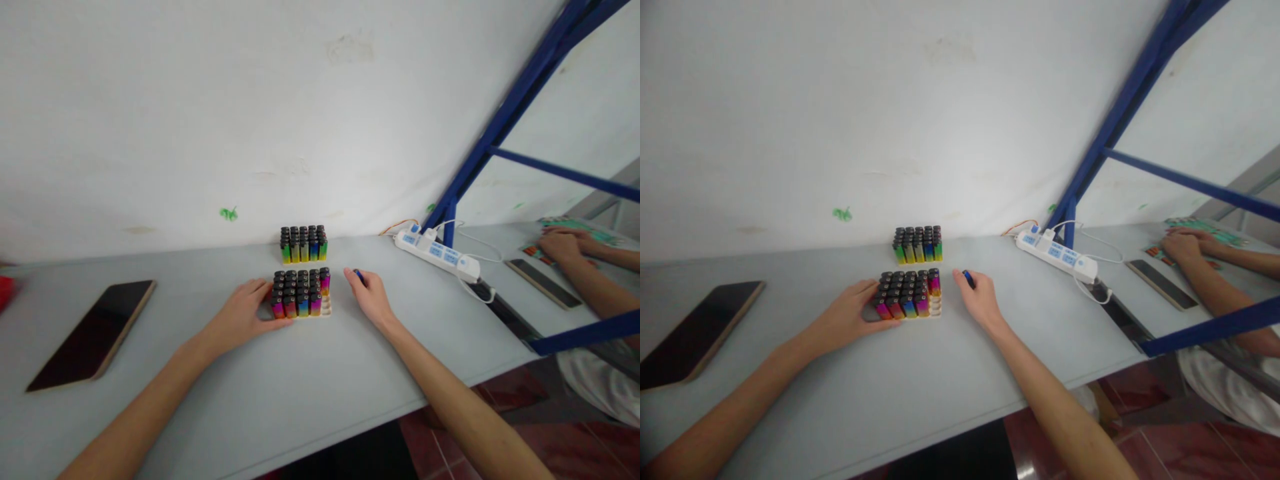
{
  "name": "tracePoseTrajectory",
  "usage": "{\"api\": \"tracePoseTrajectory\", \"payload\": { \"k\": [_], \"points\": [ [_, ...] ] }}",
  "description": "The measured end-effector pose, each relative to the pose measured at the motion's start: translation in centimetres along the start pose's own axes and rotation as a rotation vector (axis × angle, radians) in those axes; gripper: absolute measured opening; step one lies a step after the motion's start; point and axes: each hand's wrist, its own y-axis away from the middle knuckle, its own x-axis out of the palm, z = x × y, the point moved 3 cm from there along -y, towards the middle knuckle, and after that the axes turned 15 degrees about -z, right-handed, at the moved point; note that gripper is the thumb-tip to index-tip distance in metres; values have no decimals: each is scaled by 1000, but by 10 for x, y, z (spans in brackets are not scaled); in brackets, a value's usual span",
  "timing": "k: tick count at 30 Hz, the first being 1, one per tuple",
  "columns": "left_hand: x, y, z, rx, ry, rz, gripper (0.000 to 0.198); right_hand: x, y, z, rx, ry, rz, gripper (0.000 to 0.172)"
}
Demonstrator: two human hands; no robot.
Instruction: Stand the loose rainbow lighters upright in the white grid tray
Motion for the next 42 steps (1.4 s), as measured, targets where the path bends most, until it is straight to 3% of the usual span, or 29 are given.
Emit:
{"api": "tracePoseTrajectory", "payload": {
  "k": [5, 12, 15, 19, 25, 31, 38, 42],
  "points": [
    [2, 0, 4, -2, 4, -11, 63, 5, 5, 5, -66, 25, -12, 38],
    [1, 0, 2, -19, 17, -12, 60, 2, 13, 14, -133, 37, 104, 44],
    [0, 0, 1, -15, 18, -26, 61, -3, 16, 21, -278, 47, 192, 36],
    [1, 1, 1, -15, 33, -40, 62, -5, 18, 23, -511, 168, 169, 39],
    [2, 2, 5, -25, 53, -49, 63, -10, 14, 15, -458, 214, 170, 45],
    [3, 2, 4, -19, 21, -20, 67, -11, 14, 15, -524, 185, 214, 41],
    [2, 1, 0, -25, 4, 0, 64, -3, 24, 17, -620, 343, 327, 22],
    [1, 1, -1, -26, -11, 3, 61, 0, 24, 26, -641, 557, 354, 23]
  ]
}}
